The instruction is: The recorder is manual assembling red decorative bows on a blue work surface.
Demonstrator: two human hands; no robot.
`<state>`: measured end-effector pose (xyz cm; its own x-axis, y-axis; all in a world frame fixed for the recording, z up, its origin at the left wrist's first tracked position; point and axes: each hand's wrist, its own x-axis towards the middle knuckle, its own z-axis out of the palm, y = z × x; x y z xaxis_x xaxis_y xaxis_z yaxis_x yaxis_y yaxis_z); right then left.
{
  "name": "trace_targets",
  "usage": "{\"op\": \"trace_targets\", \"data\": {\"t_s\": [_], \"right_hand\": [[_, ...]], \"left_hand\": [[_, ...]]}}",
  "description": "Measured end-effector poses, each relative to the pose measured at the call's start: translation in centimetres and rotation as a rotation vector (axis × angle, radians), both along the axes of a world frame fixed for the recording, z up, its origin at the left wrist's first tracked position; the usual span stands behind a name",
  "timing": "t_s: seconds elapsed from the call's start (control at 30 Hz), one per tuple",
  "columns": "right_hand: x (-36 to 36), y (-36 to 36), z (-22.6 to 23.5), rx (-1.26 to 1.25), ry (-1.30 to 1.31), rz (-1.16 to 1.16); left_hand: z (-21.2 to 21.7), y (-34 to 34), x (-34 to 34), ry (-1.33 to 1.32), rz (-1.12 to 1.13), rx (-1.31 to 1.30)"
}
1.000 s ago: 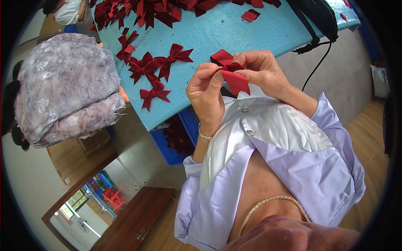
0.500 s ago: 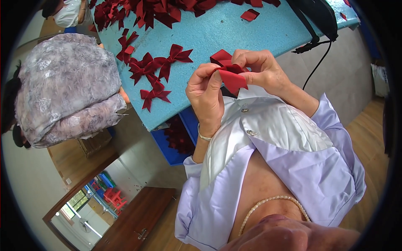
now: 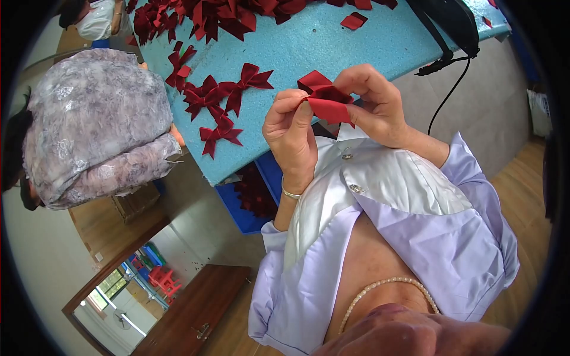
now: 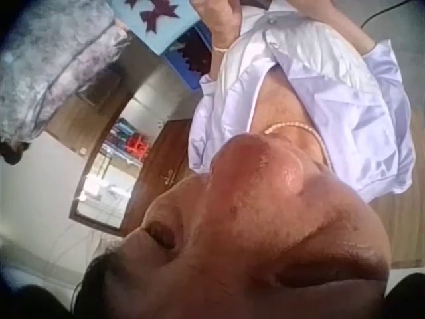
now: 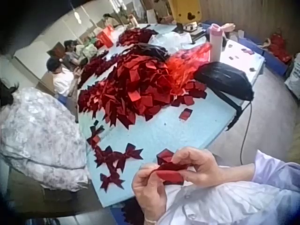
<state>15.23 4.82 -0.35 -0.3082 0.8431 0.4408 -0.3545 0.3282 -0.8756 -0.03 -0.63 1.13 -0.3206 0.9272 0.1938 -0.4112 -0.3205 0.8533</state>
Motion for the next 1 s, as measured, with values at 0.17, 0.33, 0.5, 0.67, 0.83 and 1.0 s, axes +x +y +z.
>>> {"op": "trace_targets", "data": {"t_s": [0.17,0.33,0.5,0.67,0.83,1.0], "right_hand": [[0.2,0.0,1.1,0.053,0.019,-0.065],[0.6,0.7,1.1,0.172,-0.066,0.008],[0.5,0.8,1.4,0.081,-0.027,0.075],[0.5,1.5,1.1,0.127,0.066,0.170],[0.7,2.1,1.2,0.202,0.082,0.241],[0.5,2.0,1.0,0.180,0.057,0.204]], "left_hand": [[-0.1,-0.1,-0.1,0.025,0.011,-0.011],[0.1,0.0,0.1,-0.112,-0.085,-0.022],[-0.3,0.0,-0.3,-0.156,-0.134,-0.036],[-0.2,0.2,-0.4,-0.216,-0.199,-0.017],[-0.1,0.2,-0.6,-0.213,-0.264,0.015],[0.4,0.1,-0.3,-0.169,-0.202,0.032]]}}
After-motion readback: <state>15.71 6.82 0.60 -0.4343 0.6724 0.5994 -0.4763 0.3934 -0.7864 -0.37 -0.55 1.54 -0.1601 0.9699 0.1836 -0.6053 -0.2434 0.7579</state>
